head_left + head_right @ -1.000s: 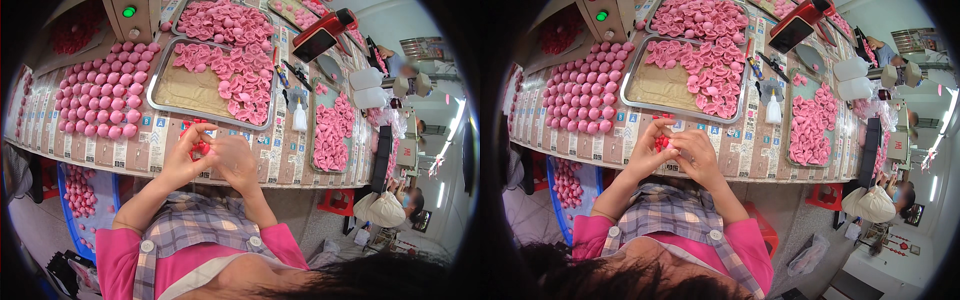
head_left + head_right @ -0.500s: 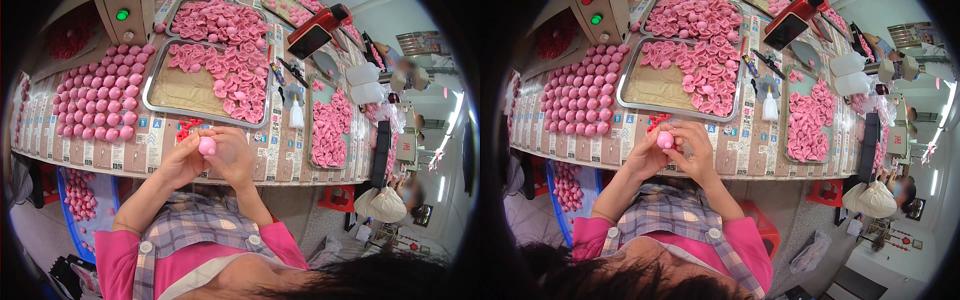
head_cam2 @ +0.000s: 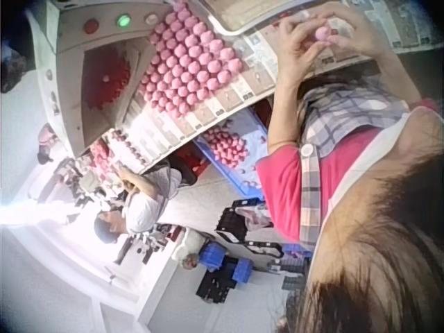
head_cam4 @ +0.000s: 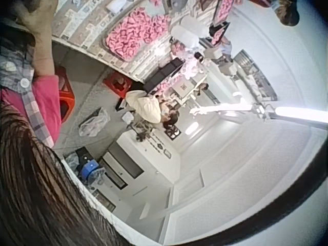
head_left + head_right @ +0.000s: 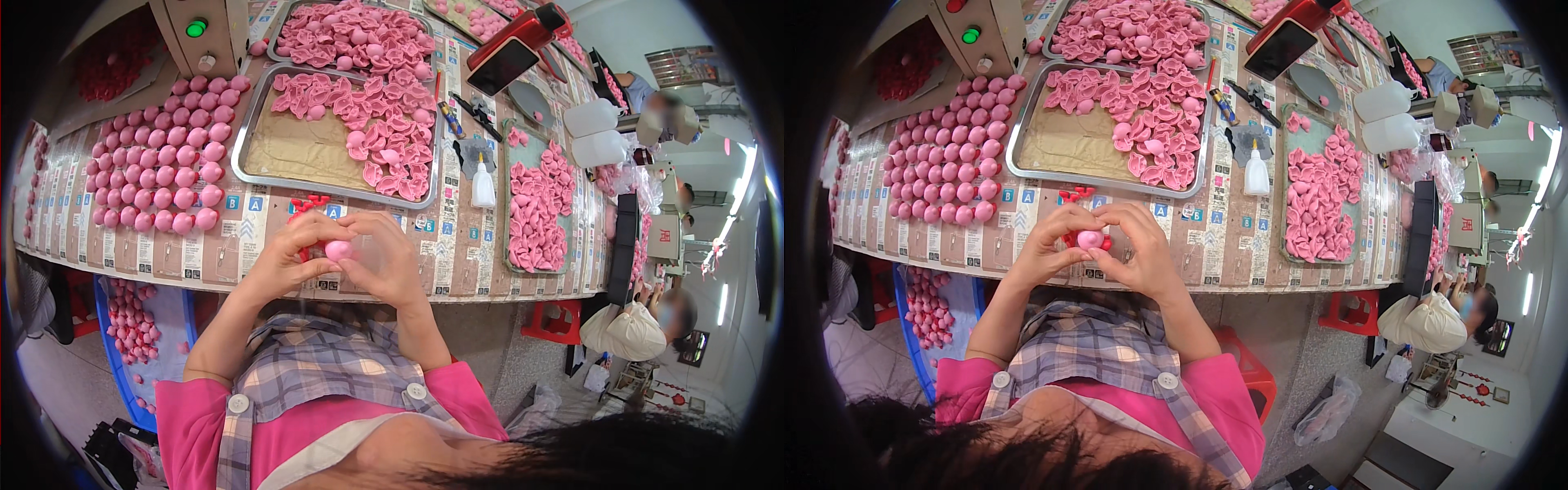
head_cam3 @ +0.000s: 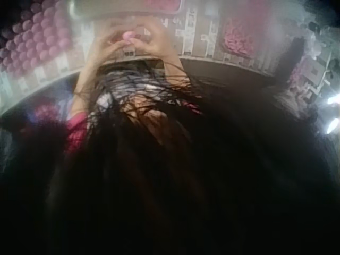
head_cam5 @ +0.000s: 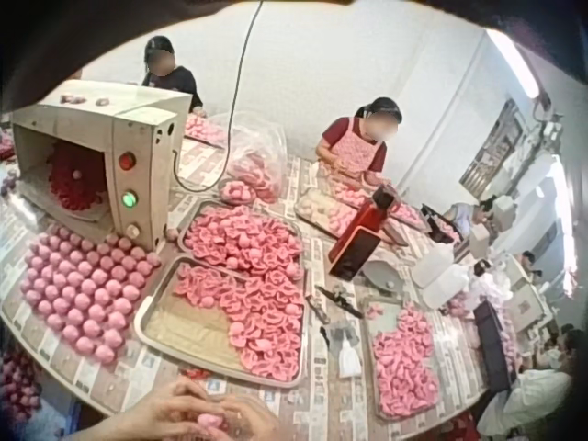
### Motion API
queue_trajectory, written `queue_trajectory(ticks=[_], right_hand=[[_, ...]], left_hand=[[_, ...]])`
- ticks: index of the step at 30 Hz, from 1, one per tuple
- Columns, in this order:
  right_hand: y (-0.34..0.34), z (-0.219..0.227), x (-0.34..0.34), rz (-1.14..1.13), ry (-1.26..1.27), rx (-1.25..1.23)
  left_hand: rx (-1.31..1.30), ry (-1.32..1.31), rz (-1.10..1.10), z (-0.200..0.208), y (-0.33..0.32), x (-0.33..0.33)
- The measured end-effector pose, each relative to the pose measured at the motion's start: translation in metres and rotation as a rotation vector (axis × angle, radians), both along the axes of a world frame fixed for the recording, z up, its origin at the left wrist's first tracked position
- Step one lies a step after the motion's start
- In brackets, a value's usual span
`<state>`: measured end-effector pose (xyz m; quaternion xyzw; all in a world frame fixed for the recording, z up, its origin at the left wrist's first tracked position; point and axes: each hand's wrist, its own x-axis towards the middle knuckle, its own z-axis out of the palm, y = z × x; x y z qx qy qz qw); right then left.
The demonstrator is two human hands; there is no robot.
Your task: The person assembles toy figures by applying glue from a bottle to plastic pieces and attaching them together by hand.
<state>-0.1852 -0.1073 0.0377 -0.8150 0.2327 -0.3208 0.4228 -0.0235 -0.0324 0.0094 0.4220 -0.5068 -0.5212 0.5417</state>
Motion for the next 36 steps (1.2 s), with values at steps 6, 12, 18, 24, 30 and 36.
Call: queue_trajectory(ticks=[6, 12, 18, 24, 30, 36], right_hand=[[0.009, -0.004, -0.003, 0.03, 0.015, 0.492], [0.018, -0.018, 0.007, 0.133, -0.325, 0.987], [0.019, -0.017, 0.007, 0.08, -0.262, 0.833], [0.023, -0.02, 0.009, -0.005, -0.239, 0.697], [0.023, -0.018, 0.01, -0.051, -0.199, 0.557], [0.025, -0.017, 0.01, -0.057, -0.203, 0.603]], left_hand=[[-0.252, -0.561, 0.168, 0.02, -0.001, 0.005], [-0.257, -0.366, 0.219, 0.006, -0.002, -0.001], [-0.386, -0.58, 0.298, 0.009, -0.005, -0.002], [-0.493, -0.674, 0.374, 0.009, -0.005, -0.003], [-0.572, -0.767, 0.398, 0.009, -0.004, -0.004], [-0.592, -0.785, 0.406, 0.008, -0.002, -0.005]])
